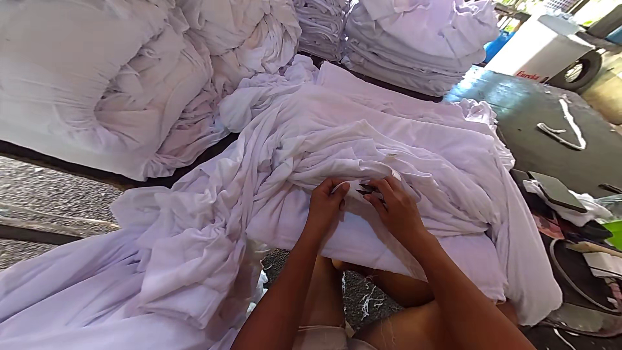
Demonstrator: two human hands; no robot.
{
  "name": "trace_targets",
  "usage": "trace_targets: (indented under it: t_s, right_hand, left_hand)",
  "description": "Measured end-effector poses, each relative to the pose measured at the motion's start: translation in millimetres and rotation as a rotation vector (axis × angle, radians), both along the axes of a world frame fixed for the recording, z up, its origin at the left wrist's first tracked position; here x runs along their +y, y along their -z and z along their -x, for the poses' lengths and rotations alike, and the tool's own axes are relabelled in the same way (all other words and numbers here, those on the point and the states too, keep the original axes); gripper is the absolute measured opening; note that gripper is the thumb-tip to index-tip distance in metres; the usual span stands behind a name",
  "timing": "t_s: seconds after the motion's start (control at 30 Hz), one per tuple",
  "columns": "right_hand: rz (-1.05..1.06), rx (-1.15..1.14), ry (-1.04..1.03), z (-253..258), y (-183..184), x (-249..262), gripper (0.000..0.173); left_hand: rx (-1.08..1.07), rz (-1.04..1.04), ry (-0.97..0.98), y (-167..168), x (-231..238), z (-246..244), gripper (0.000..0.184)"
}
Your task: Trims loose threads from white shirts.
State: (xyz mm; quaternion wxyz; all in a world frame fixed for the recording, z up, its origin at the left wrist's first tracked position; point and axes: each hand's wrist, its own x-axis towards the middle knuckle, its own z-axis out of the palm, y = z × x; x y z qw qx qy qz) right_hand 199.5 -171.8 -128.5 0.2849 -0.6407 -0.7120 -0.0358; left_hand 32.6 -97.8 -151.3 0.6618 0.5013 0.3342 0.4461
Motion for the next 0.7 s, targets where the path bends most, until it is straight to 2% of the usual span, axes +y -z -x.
trace_targets:
  t_s: [0.33, 0.57, 0.7]
  right_hand:
    - [-0.018, 0.123, 0.024, 8.0, -8.7, 4.3, 0.030]
    - [-0.057, -0.026, -0.001, -2.2, 3.0, 3.1, 0.028]
    - [-0.074, 0.011, -0.033, 3.9, -1.9, 2.6, 0.027]
  left_hand:
    - [-0.002, -0.002, 0.008, 0.6, 0.4, 0.4, 0.005]
    - [-0.021, -0.007, 0.009, 3.3, 0.7, 0.6, 0.007]
    - [-0.002, -0.003, 0.009, 1.9, 0.6, 0.3, 0.005]
